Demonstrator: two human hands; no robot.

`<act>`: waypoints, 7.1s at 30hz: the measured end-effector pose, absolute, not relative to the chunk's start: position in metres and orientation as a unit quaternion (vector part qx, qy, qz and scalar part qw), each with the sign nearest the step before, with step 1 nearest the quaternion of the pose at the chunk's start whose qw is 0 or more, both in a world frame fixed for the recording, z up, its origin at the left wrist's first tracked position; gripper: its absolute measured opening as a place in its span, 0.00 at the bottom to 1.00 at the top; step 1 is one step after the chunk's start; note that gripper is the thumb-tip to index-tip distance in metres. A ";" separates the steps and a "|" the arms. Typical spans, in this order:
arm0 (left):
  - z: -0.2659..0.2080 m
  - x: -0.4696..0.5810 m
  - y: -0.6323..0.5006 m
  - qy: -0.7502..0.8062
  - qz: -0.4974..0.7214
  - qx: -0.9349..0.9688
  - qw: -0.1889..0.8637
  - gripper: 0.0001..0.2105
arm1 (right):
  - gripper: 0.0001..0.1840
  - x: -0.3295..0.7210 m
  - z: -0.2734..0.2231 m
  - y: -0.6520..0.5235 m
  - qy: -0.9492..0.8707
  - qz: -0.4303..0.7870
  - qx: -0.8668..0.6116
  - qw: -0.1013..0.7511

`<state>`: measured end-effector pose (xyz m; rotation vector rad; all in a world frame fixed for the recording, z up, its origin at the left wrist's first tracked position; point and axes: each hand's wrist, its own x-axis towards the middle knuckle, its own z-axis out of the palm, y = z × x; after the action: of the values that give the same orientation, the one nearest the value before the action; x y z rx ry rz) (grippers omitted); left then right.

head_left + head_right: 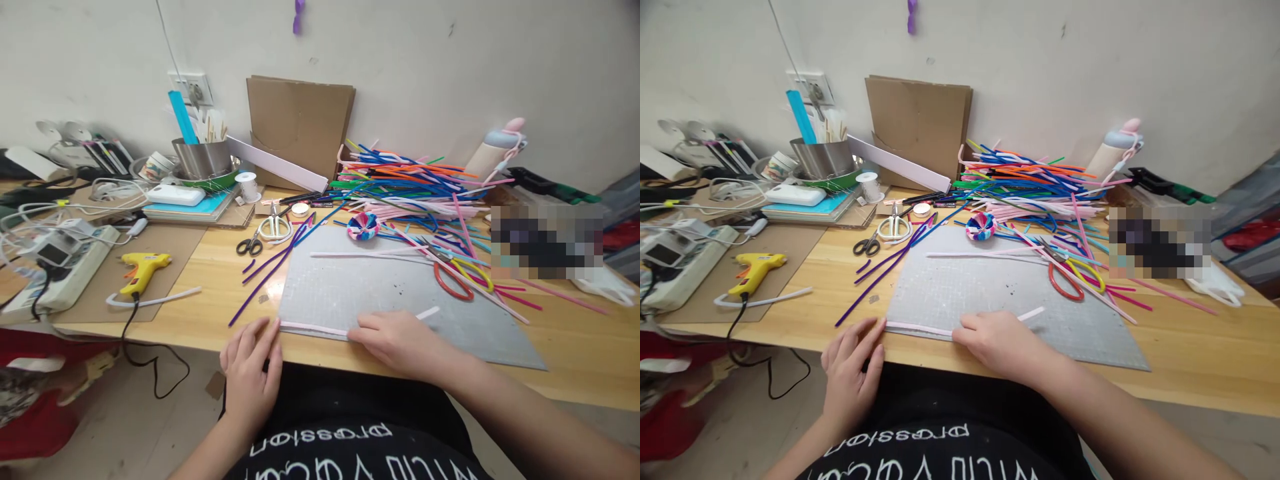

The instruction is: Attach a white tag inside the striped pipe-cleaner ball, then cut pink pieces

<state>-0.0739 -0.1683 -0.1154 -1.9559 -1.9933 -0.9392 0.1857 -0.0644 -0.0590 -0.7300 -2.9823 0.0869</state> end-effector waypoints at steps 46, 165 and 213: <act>-0.110 -0.049 -0.178 -0.623 -0.237 -0.731 0.148 0.31 | 0.14 0.184 -0.061 -0.067 -0.968 0.062 -0.237 0.058; -0.058 -0.008 -0.081 -0.493 -0.107 -0.849 -0.157 0.05 | 0.17 0.195 -0.071 -0.059 -0.970 0.079 -0.221 0.060; -0.040 0.026 -0.002 -0.375 -0.368 -0.359 -0.771 0.06 | 0.06 0.352 -0.065 0.069 -0.661 0.092 -0.725 0.172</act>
<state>0.0263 -0.0024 -0.0401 -2.7678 -2.8909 -2.8332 0.3524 0.0693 -0.0647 -2.0576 -1.8758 0.2612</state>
